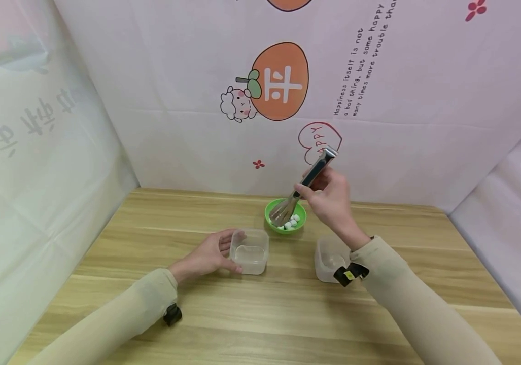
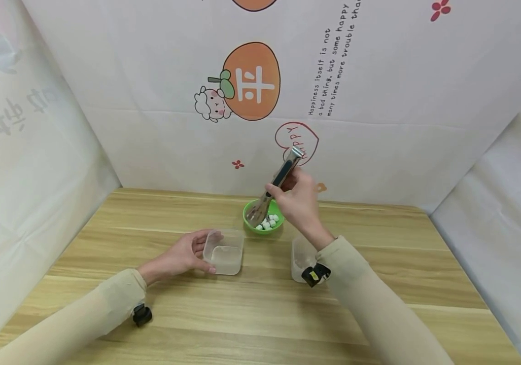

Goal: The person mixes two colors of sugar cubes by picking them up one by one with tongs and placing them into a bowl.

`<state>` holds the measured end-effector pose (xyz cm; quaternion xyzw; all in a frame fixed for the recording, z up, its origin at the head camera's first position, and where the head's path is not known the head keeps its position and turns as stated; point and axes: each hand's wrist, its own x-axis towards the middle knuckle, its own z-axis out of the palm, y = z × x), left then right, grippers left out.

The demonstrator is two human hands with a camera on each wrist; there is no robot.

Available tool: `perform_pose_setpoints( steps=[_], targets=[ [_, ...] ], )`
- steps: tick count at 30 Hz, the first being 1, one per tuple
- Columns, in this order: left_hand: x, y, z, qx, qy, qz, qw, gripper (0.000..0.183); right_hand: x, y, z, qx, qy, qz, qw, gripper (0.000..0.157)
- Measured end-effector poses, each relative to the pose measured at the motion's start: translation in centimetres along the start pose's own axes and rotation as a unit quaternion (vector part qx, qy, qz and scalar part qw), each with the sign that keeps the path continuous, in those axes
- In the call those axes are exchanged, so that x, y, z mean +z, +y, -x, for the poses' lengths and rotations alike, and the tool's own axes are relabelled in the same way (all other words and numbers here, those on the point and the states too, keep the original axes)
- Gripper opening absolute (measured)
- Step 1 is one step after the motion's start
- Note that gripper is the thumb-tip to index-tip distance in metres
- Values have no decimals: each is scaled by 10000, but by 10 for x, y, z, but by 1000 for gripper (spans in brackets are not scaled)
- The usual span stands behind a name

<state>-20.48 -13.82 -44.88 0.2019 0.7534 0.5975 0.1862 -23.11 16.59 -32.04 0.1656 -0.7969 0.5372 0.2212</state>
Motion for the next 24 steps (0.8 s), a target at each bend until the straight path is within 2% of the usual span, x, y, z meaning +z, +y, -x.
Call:
perform_pose_setpoints(
  steps=[4, 12, 24],
  targets=[
    [1, -1, 0, -9, 13, -42, 10000, 100, -4, 12, -1, 104, 165, 185, 9996, 17],
    [2, -1, -1, -55, 72, -56, 9999, 102, -10, 30, -4, 295, 524, 888, 9942, 18],
    [1, 1, -1, -132, 85, 32, 9999, 102, -6, 42, -6, 302, 598, 1111, 9915, 18]
  ],
)
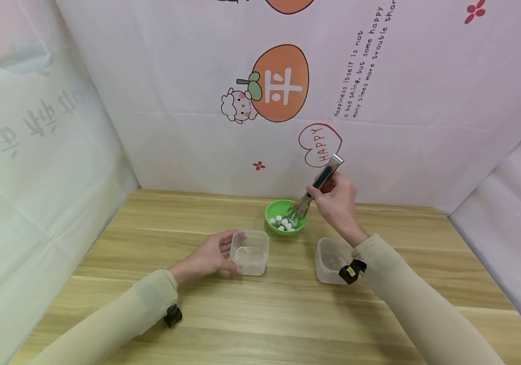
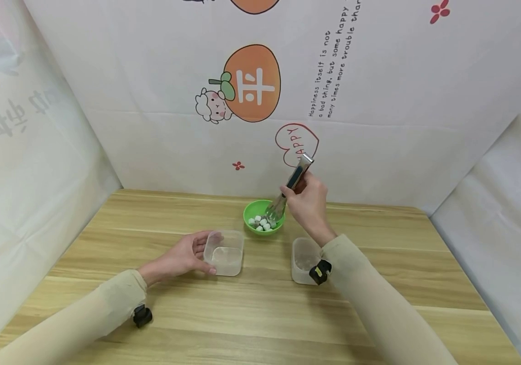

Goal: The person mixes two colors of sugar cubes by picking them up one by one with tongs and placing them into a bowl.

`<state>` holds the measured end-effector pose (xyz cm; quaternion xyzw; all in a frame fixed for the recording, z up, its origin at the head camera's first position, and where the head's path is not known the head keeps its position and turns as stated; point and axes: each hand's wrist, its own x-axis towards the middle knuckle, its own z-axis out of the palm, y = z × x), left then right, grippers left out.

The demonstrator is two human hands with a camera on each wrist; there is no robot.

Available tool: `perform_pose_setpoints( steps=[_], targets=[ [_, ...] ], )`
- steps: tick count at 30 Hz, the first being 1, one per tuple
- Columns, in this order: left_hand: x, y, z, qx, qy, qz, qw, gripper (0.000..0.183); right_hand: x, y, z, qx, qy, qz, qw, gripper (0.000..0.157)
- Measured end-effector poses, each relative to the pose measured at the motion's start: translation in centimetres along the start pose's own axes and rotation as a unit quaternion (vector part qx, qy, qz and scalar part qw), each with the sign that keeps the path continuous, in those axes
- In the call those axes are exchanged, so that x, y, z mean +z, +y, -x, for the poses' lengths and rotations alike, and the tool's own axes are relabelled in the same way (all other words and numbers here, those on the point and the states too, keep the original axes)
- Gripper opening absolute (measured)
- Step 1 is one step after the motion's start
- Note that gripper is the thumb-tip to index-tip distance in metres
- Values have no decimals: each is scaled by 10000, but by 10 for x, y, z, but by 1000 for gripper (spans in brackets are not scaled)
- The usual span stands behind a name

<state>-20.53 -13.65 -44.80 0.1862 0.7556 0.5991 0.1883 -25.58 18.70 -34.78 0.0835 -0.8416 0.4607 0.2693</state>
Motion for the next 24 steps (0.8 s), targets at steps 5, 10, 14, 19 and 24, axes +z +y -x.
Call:
perform_pose_setpoints(
  steps=[5, 10, 14, 19, 24],
  targets=[
    [0, 0, 0, 39, -9, -49, 10000, 103, -1, 0, 1, -17, 74, -45, 10000, 19],
    [0, -2, 0, 79, -50, -46, 9999, 103, -7, -7, 5, -78, 69, -171, 9998, 21],
    [0, -2, 0, 58, -70, -14, 10000, 102, -15, -19, 11, -196, -23, -360, 9992, 22],
    [1, -1, 1, 53, -98, -40, 9999, 103, -24, -36, 21, -383, -218, -561, 9975, 22],
    [2, 0, 1, 42, -105, -82, 9999, 104, -31, -47, 34, -520, -492, -649, 9953, 21]
  ],
)
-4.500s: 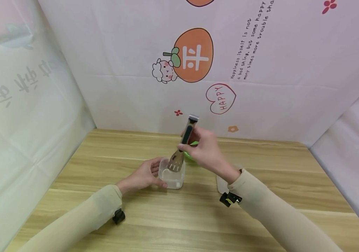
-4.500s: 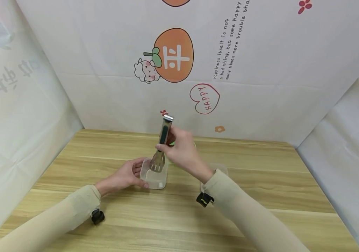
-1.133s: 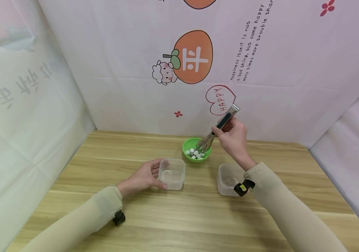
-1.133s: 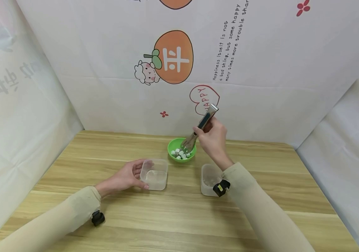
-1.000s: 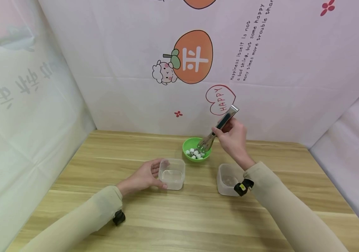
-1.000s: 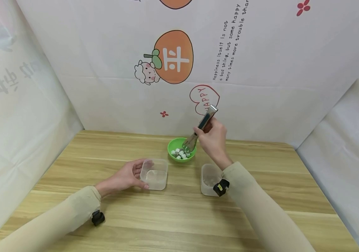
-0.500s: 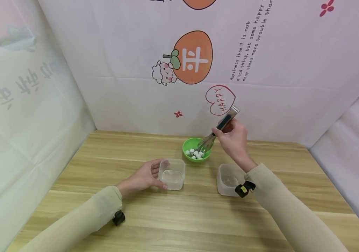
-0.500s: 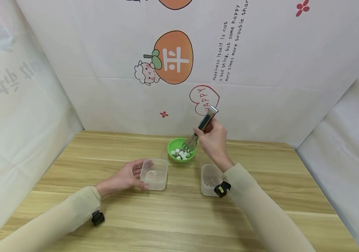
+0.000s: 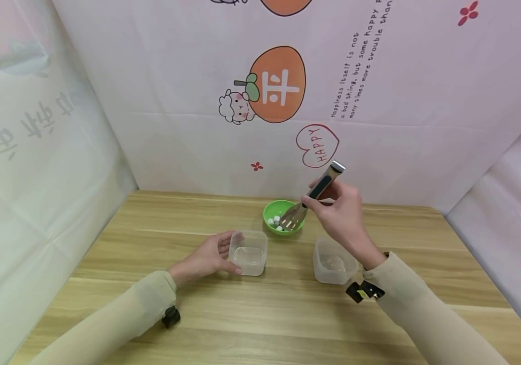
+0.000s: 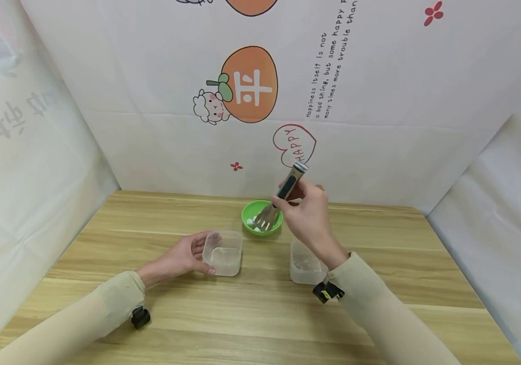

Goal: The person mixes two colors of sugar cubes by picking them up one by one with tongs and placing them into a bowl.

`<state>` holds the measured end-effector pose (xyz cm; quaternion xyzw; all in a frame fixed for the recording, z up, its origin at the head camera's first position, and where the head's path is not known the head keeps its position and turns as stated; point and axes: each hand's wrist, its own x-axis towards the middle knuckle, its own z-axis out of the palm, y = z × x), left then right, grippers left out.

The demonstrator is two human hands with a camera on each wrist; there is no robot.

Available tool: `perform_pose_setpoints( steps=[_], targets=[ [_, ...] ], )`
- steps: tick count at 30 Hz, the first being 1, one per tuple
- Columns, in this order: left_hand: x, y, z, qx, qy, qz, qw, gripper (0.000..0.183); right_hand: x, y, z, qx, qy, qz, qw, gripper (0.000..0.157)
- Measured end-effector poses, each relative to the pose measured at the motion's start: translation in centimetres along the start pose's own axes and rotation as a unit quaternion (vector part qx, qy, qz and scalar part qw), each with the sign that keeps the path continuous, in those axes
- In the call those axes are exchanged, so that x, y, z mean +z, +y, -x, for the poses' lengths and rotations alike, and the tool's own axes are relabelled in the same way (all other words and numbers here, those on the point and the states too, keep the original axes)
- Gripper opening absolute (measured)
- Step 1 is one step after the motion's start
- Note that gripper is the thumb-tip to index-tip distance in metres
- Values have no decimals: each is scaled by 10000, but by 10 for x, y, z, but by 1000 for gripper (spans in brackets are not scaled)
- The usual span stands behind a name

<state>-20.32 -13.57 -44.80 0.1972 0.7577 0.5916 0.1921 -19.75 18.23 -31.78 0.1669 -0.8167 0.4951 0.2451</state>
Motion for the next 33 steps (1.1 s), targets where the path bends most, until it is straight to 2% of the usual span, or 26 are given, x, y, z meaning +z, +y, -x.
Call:
perform_pose_setpoints(
  steps=[8, 16, 21, 27, 33],
  targets=[
    [-1, -1, 2, 46, -5, 96, 9999, 108, -4, -9, 16, 4, -266, -86, 9996, 23],
    [-3, 8, 8, -39, -39, 295, 9996, 118, -9, -12, 26, 234, -617, -178, 9977, 27],
    [-6, 14, 12, 77, 32, 194, 9998, 121, -12, -15, 30, 268, -834, -84, 9961, 27],
    [-14, 21, 17, 264, 134, 174, 9994, 114, -13, -18, 34, 231, -1024, -58, 9945, 29],
    [-20, 29, 20, 448, 437, 232, 9978, 95, -14, -18, 37, 276, -1242, -208, 9917, 34]
  ],
)
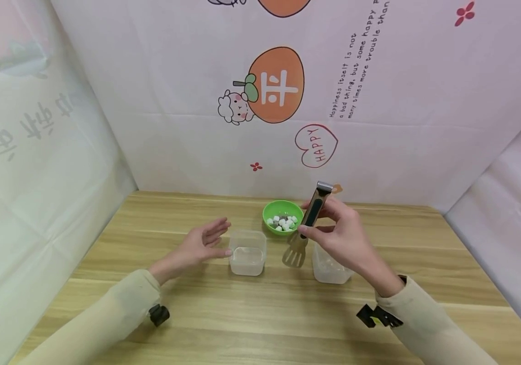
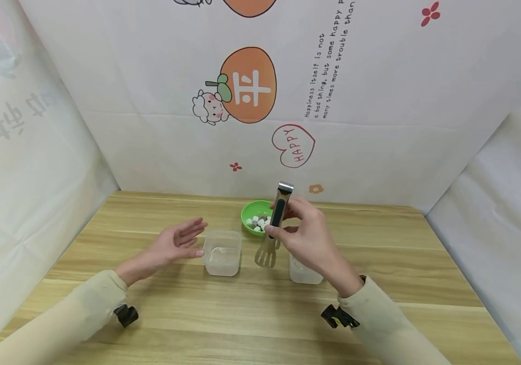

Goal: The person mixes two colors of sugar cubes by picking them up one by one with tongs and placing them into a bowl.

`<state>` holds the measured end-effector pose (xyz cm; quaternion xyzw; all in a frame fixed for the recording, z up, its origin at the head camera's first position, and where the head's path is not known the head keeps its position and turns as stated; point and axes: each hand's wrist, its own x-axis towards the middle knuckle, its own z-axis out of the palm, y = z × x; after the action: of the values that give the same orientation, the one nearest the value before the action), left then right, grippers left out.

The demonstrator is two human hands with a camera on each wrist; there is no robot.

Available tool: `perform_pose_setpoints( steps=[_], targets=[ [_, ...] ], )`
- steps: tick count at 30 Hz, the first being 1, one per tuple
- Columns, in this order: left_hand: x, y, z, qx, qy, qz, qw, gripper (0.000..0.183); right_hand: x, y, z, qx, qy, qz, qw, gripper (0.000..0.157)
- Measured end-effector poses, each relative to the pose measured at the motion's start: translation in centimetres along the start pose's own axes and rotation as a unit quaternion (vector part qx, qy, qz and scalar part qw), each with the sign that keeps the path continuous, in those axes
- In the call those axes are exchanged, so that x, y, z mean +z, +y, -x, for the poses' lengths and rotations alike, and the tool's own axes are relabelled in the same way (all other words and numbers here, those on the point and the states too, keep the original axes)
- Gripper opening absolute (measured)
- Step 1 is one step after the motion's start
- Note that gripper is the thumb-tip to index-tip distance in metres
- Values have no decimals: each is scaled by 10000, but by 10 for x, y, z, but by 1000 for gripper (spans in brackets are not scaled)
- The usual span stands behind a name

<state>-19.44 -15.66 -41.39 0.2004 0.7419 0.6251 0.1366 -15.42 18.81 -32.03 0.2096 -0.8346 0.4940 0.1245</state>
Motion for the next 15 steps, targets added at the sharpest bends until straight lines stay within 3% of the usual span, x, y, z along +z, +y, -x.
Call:
perform_pose_setpoints(
  steps=[9, 15],
  targets=[
    [-1, 13, 0, 145, 774, -489, 9957, 69, 1, 3, 6, -252, 154, 452, 9985, 33],
    [0, 22, 2, 112, 905, -538, 9944, 61, 1, 5, 11, -516, 233, 391, 9976, 29]
  ],
)
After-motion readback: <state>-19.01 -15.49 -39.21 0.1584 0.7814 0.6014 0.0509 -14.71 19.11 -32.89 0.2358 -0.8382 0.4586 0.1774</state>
